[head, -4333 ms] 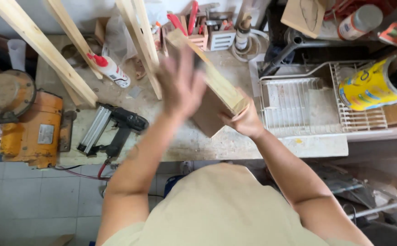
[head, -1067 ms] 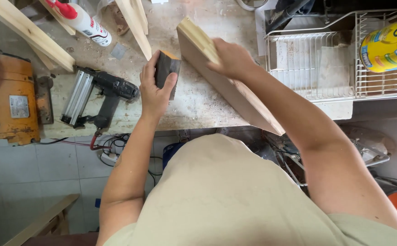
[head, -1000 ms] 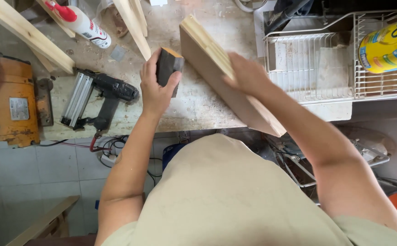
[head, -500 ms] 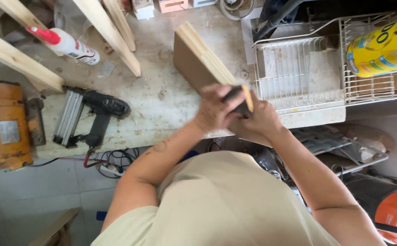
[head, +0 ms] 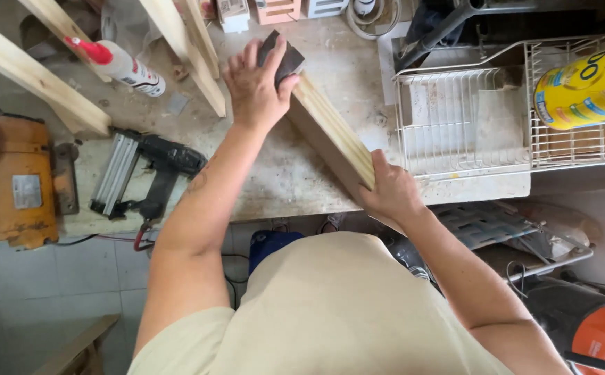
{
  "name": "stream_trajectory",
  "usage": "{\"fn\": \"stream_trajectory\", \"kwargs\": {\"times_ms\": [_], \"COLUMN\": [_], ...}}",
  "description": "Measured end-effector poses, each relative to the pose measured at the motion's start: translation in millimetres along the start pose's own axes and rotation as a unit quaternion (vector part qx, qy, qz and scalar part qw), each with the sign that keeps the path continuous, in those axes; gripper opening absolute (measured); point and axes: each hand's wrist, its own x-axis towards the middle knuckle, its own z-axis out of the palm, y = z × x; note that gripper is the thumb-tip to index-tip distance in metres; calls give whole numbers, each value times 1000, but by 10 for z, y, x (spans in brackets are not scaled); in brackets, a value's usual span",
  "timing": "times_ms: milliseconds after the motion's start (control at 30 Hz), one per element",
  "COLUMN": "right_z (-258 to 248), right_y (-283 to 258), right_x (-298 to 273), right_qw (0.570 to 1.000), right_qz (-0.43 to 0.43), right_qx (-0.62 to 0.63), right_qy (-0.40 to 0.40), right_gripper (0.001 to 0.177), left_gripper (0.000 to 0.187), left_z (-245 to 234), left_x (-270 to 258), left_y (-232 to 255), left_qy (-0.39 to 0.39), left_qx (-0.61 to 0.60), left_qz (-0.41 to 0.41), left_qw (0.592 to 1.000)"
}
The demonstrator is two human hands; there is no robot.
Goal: Manual sanding and assembly of a wooden frame using a sanding block, nail gun, and power drill.
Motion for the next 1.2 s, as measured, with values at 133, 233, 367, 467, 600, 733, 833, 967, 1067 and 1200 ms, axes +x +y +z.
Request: {"fn": "stream_trajectory", "kwargs": {"times_ms": [133, 233, 367, 467, 600, 733, 833, 967, 1067, 1200], "right_z": [81, -62, -42, -72, -32, -359, -272, 280, 741, 939], "right_y": [22, -96, -153, -158, -96, -144, 205, 752, 768, 798], "right_x": [-47, -85, -152, -73, -123, -358, -789, -1056, -957, -780], "right_qw": [1000, 999, 1000, 999, 999, 999, 990, 954, 884, 805], "right_qz": [-5, 8, 19, 31, 7, 10, 55, -51, -88, -75], "right_qx": [-3, 16, 21, 38, 37, 33, 47, 286, 415, 543], "right_qy": [28, 36, -11, -11, -16, -42, -119, 79, 197, 226], "right_gripper": [60, 77, 58, 76, 60, 56, 69, 72, 64, 32], "left_gripper": [26, 75, 34, 54, 15, 62, 57, 56, 54, 73], "left_z": [-894, -601, -803, -714, -944, -115, -30, 54, 91, -195], "left_x": [-297, -411, 83, -404, -220, -17, -83, -107, -212, -661], "left_y": [1172, 1031, 610, 1090, 1323, 258, 176, 164, 275, 1449], "left_qy": [-2, -89, -2, -45, 15, -49, -60, -17, 14, 101], "left_qx": [-72, -96, 6, -28, -173, 18, 18, 31, 10, -167], "left_qz": [144, 270, 38, 131, 224, 85, 99, 81, 39, 27], "left_qw": [987, 954, 999, 990, 959, 995, 993, 996, 999, 980]}}
